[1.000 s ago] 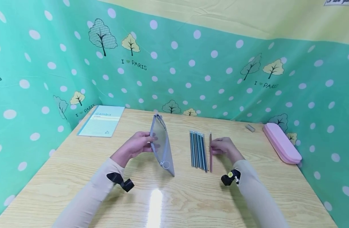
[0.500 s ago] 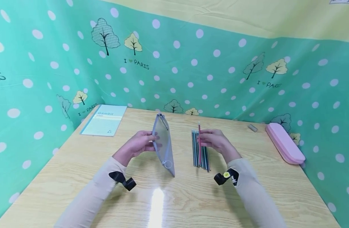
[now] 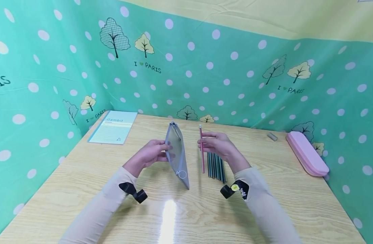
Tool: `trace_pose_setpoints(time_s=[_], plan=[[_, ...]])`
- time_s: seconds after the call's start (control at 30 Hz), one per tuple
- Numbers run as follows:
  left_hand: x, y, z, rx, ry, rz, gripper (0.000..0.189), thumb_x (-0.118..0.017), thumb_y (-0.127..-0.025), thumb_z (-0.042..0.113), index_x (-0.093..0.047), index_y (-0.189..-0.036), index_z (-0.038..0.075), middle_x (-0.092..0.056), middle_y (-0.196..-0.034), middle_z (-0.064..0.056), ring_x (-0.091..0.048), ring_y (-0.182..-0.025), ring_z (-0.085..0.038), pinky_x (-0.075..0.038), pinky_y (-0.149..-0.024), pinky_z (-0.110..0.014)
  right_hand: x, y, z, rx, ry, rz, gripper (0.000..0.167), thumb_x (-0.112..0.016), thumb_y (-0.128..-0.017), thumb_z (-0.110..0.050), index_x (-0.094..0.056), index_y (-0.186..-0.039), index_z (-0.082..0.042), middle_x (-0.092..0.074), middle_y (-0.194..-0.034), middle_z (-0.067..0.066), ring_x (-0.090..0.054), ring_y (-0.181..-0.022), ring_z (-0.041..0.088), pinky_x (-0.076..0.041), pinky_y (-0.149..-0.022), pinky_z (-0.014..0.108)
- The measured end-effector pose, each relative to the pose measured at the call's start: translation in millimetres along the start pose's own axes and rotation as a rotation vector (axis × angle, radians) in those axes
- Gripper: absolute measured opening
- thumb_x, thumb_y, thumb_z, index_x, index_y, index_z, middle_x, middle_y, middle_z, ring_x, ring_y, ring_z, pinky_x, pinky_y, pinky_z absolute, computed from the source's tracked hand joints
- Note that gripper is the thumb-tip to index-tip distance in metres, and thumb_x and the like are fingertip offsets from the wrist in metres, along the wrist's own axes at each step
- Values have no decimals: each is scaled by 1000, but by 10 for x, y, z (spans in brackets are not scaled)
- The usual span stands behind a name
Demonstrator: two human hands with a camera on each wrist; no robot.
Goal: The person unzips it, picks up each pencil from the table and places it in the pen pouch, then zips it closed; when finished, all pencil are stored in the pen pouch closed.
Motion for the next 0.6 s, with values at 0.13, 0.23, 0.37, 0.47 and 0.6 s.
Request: trace_pose_setpoints(time_s=[0.13,0.23,0.37,0.47,0.6], plan=[[-7,-5,-11,9,-2,0,47,-46,-105,4,-41,-147,-17,-51,-142,-38,-62,-123,-48,-64,-90,-36,-96,-26,-40,14,1,-15,55,-49,-104,3,-27,-152,19,-74,-100,5,-73,-85,9,-63,-82,20],[-10,-8,-19,16,-1,2,47,-46,-105,4,-41,-147,-17,-52,-142,-37,-63,-122,-48,-64,-90,-35,-183,-54,-60,16,-4,-27,55,-49,-104,3,-28,-152,19,-73,-97,3,-73,-85,9,-63,-82,21],[-8,-4,-28,22,6,4,48,-47,-105,4,-41,-148,-16,-52,-141,-37,-63,-122,-48,-64,-90,-35,-308,-108,-74,11,-22,-46,54,-48,-103,5,-28,-152,19,-74,-95,3,-73,-84,10,-64,-84,22],[-6,-9,-24,18,7,8,47,-47,-105,5,-41,-147,-16,-53,-141,-37,-63,-122,-47,-64,-90,-35,-395,-141,-100,6,-29,-47,53,-50,-103,5,-31,-151,17,-75,-99,6,-74,-84,12,-64,-85,23],[-7,-15,-17,14,10,11,47,-47,-105,5,-42,-147,-16,-53,-140,-37,-64,-121,-47,-64,-91,-37,-510,-168,-149,-3,-28,-41,52,-51,-103,5,-35,-150,16,-75,-106,13,-74,-84,12,-64,-86,25]])
Point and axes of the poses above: each hand's wrist, its own y-axis away from the middle knuckle, its own x-axis out of the back of the hand, z = x × y, the point moved 6 cm from there along -y, towards the middle knuckle
